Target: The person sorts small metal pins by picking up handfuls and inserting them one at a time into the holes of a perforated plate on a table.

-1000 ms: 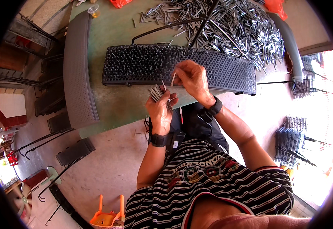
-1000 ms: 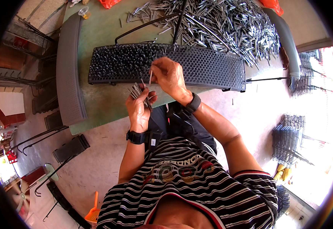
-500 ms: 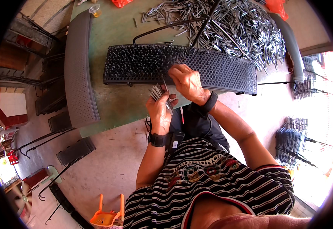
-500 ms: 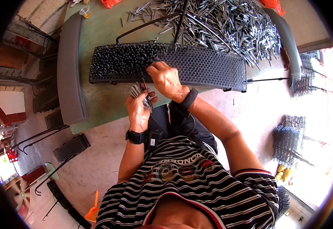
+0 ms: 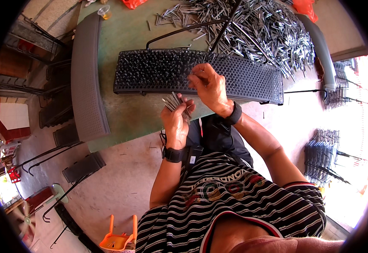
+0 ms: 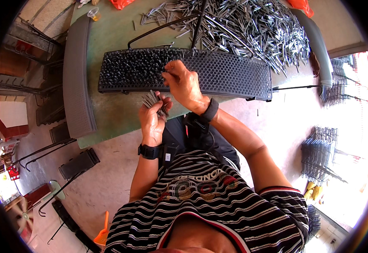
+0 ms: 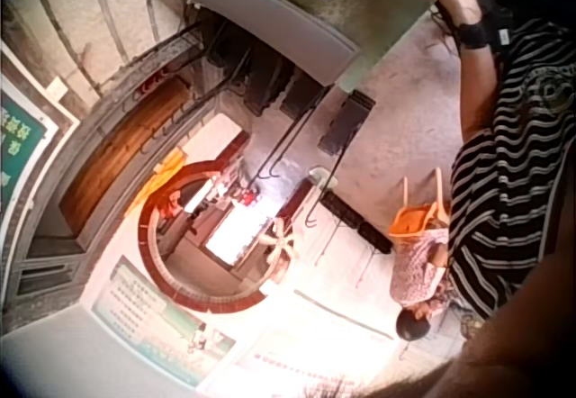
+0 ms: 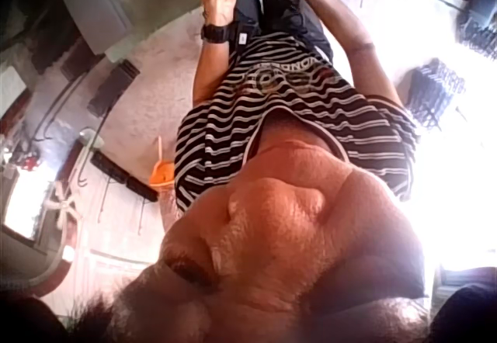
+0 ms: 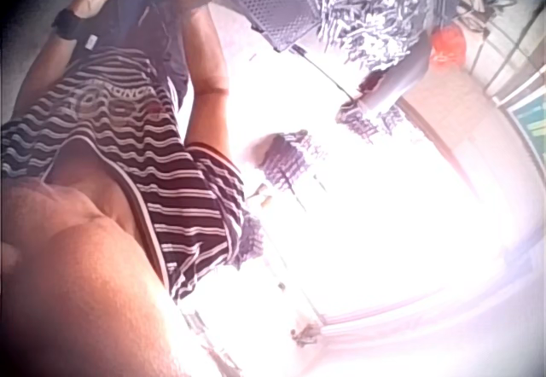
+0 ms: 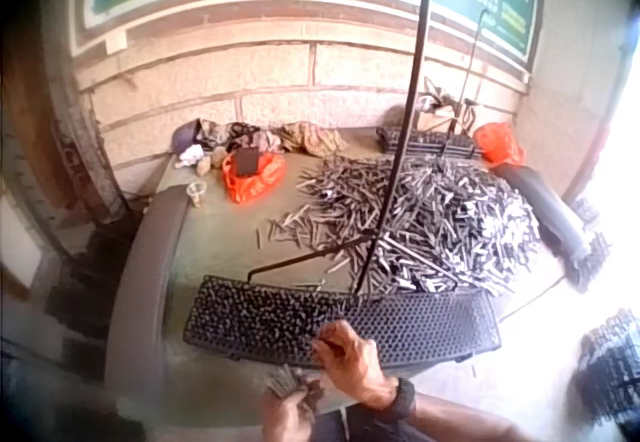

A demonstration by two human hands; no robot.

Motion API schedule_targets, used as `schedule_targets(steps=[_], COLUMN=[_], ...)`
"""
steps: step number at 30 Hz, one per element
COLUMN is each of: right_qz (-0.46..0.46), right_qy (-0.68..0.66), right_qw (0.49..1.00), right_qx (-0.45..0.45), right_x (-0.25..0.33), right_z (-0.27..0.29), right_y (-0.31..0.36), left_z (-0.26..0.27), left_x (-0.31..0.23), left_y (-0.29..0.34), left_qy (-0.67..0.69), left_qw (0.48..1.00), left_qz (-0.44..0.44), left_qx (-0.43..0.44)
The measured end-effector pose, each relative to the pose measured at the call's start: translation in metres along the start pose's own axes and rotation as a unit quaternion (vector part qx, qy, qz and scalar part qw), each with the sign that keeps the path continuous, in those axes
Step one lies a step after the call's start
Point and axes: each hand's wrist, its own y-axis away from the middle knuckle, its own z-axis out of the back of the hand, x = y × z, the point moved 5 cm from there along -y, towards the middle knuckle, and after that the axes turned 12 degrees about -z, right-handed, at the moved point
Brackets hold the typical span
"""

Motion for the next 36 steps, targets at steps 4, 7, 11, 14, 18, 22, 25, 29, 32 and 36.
schedule_targets(steps=[4,7,11,14,18,22,25,29,32,36], right_qz=[0.069,0.133,0.172,0.236,0.254,0.248,0.234,0.244,0.272,0.323], right_qy=[0.038,0.073,0.088,0.132,0.157,0.161,0.124,0.148,0.218,0.304], right_qw=[0.997,0.988,0.981,0.963,0.954,0.955,0.964,0.958,0.937,0.893], right_qx=[0.0,0.002,0.001,0.005,0.009,0.006,-0.013,-0.004,0.026,0.081], right_x=[-0.009,-0.008,-0.005,-0.001,0.005,0.004,0.004,0.001,-0.002,0.012], right_z=[-0.008,-0.012,-0.013,-0.015,-0.015,-0.014,-0.01,-0.01,-0.012,-0.02], right_y=[-0.001,0.0,0.002,0.002,0.002,0.002,0.003,0.003,0.004,0.004], left_z=[0.005,0.008,0.007,0.008,0.006,0.006,0.006,0.009,0.008,0.008], left_x=[-0.003,-0.004,-0.007,-0.008,-0.01,-0.008,-0.008,-0.004,-0.004,-0.009], left_y=[-0.001,0.001,0.004,0.004,0.006,0.005,0.006,0.005,0.006,0.008], left_qy=[-0.021,-0.03,-0.05,-0.059,-0.051,-0.038,-0.043,-0.02,-0.006,-0.007], left_qw=[1.0,0.999,0.998,0.998,0.998,0.998,0.998,0.999,1.0,0.999], left_qz=[-0.01,-0.003,-0.001,-0.009,-0.027,-0.038,-0.048,-0.02,-0.013,-0.028], left_qx=[-0.005,-0.019,-0.038,-0.037,-0.027,-0.019,-0.015,-0.017,-0.013,-0.018])
